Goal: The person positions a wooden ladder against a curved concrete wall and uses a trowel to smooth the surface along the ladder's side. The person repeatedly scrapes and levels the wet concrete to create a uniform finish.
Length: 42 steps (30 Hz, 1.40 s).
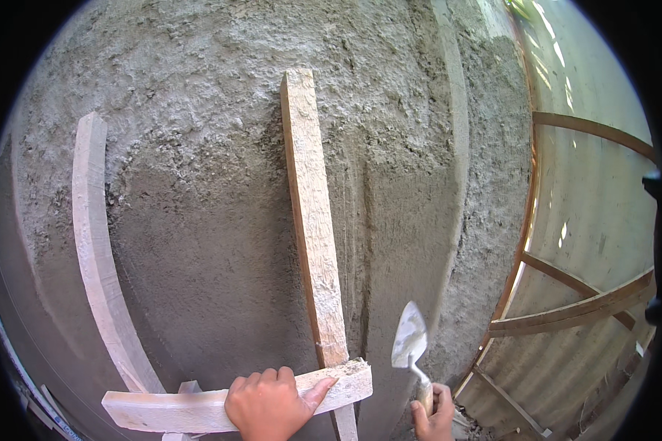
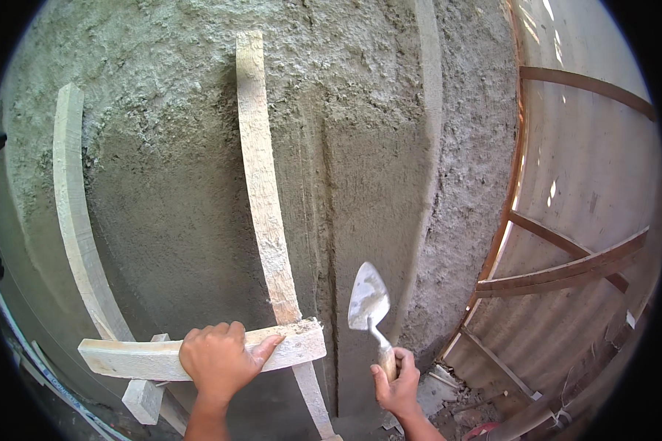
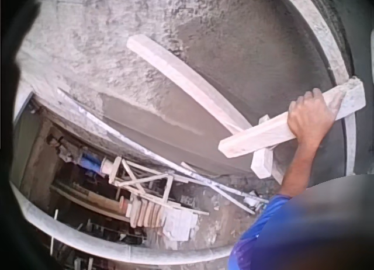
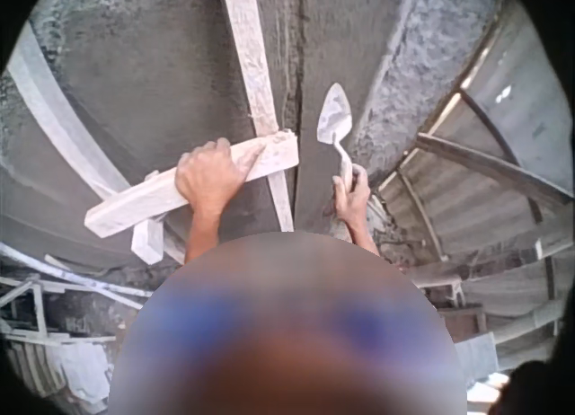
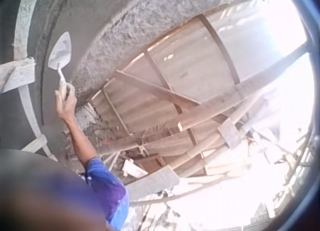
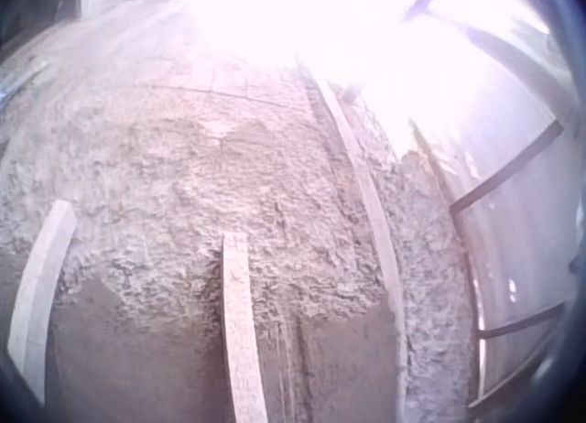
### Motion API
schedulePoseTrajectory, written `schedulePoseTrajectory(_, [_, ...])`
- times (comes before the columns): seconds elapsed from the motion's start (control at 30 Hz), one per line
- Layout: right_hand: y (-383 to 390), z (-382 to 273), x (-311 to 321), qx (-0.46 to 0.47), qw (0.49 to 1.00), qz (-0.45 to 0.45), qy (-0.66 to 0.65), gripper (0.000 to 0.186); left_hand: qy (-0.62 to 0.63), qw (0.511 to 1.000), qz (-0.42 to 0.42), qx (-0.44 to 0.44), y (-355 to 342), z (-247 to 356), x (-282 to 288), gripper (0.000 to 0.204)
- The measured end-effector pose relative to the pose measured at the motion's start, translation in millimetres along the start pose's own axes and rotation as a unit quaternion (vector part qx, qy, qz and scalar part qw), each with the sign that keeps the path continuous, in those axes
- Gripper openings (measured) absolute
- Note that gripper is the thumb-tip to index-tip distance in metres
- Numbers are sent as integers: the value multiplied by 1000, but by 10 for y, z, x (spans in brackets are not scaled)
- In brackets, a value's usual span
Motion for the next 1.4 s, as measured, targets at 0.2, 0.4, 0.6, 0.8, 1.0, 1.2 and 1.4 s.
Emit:
schedulePoseTrajectory(0.2, [-619, -252, -172, 52, 996, 70, -22, 41, 29, 999, 8, -16, 23, -32, 10, 67])
schedulePoseTrajectory(0.4, [-1404, -630, -596, 84, 992, 55, -80, 38, 46, 998, 13, -38, 41, -62, -15, 68])
schedulePoseTrajectory(0.6, [-2040, -864, -784, 149, 982, 53, -108, 38, 44, 997, 8, -57, 9, -48, -7, 68])
schedulePoseTrajectory(0.8, [-2325, -745, -904, 120, 992, 26, -37, 44, 37, 998, 4, -58, 26, -24, -38, 69])
schedulePoseTrajectory(1.0, [-2313, -1048, -716, 270, 957, 91, -61, 47, 45, 997, -2, -57, 13, -28, -64, 70])
schedulePoseTrajectory(1.2, [-2500, -978, -869, 177, 964, 93, 176, 33, 45, 996, 19, -70, 30, -34, -12, 71])
schedulePoseTrajectory(1.4, [-2422, -1013, -755, 190, 975, 111, -19, 32, 42, 997, 2, -60, 40, -39, -41, 70])
Point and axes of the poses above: each hand's wrist, its own y-axis away from the middle knuckle, its own x-axis out of the back of the hand, z = x × y, the point moved 9 cm from there along -y, towards the middle knuckle, and after that the axes turned 3 degrees about -y, right-handed, at the moved point
